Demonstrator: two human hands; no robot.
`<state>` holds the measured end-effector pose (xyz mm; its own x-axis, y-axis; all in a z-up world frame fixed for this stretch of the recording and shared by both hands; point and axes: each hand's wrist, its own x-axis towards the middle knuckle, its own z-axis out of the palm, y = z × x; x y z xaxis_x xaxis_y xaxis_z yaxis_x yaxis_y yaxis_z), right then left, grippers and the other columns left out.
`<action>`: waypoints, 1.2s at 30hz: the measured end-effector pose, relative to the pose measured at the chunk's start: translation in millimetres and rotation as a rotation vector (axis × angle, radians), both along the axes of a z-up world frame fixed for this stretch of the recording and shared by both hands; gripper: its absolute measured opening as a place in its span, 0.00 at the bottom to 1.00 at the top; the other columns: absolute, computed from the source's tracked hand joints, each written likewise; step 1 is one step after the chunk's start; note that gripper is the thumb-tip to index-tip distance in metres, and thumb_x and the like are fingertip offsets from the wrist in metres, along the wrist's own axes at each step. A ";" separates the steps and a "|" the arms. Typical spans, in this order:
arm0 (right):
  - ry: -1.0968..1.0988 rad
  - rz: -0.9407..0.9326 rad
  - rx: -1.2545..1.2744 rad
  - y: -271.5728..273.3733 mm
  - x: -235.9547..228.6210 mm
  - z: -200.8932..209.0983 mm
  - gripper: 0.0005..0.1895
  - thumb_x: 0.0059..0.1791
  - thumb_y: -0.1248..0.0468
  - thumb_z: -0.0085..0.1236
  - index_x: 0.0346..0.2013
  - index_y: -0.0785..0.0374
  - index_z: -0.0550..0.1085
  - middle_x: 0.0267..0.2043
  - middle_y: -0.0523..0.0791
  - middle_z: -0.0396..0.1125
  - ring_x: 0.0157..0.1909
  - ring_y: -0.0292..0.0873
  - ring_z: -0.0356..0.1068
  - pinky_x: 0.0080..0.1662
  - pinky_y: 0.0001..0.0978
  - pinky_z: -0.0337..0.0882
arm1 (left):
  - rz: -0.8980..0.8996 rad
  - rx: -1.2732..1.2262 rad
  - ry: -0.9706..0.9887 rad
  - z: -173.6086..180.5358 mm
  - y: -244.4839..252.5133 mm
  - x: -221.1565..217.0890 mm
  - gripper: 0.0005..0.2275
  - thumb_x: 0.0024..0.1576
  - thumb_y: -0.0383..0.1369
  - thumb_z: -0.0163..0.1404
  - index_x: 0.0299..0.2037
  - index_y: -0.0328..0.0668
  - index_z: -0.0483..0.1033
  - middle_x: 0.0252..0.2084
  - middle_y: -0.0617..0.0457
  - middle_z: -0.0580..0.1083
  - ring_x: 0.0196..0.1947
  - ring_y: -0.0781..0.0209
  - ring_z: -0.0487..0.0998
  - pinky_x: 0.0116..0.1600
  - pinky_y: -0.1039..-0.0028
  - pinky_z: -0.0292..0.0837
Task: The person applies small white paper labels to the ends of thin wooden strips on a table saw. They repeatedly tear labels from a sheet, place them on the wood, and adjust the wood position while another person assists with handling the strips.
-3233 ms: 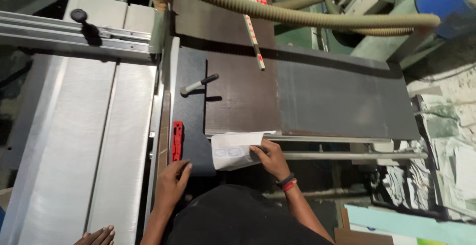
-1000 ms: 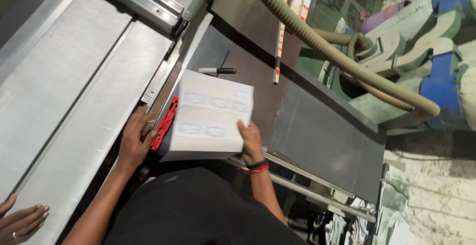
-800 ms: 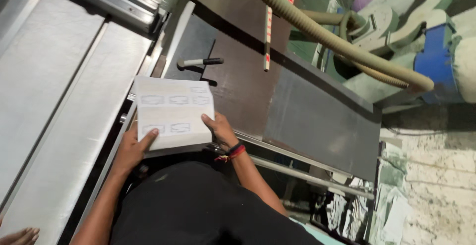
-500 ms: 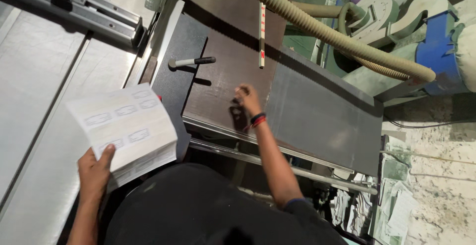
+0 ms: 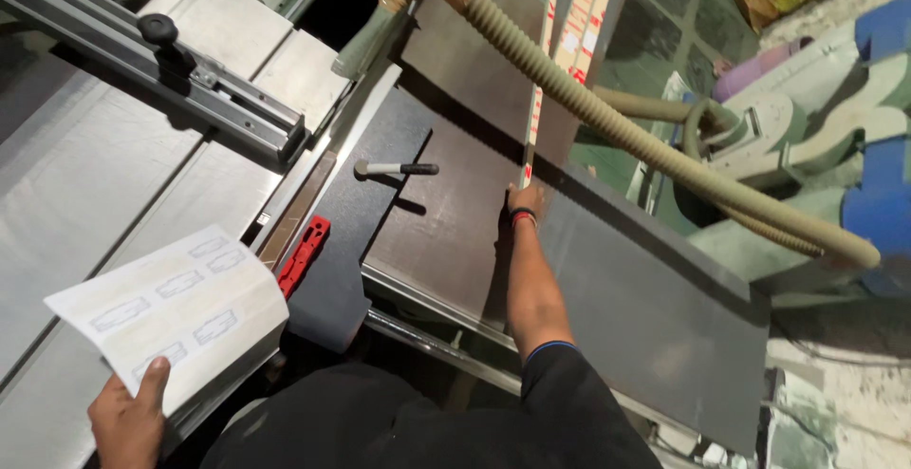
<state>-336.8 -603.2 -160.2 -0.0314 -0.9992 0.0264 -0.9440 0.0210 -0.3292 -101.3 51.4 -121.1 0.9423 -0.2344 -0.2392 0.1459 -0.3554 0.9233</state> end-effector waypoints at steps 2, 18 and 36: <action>0.027 -0.035 -0.071 -0.2 12.1 -3.8 0.25 0.43 0.52 0.67 0.49 0.63 0.74 0.52 0.55 0.70 0.56 0.61 0.68 0.54 0.54 0.68 | 0.061 -0.008 0.034 -4.2 5.7 -8.7 0.14 0.66 0.30 0.55 0.55 0.24 0.77 0.50 0.44 0.79 0.49 0.61 0.76 0.56 0.72 0.68; -0.076 0.144 -0.063 147.3 -13.5 -82.3 0.14 0.45 0.55 0.63 0.37 0.60 0.75 0.39 0.52 0.73 0.47 0.58 0.71 0.49 0.54 0.70 | -0.066 0.030 0.011 54.9 -37.4 -18.1 0.14 0.68 0.32 0.53 0.54 0.23 0.77 0.48 0.44 0.78 0.47 0.61 0.76 0.55 0.72 0.68; -0.097 0.074 -0.070 297.6 -67.9 -55.7 0.12 0.47 0.53 0.62 0.33 0.57 0.74 0.31 0.45 0.72 0.40 0.53 0.72 0.43 0.49 0.67 | -0.186 0.076 -0.026 61.8 -40.8 2.0 0.11 0.70 0.32 0.54 0.48 0.24 0.78 0.46 0.45 0.78 0.45 0.62 0.76 0.53 0.72 0.69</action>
<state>-404.7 -305.6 -215.9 0.0366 -0.9946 0.0967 -0.9059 -0.0739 -0.4169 -99.3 10.6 -59.3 0.8906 -0.3873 -0.2386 0.0475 -0.4425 0.8955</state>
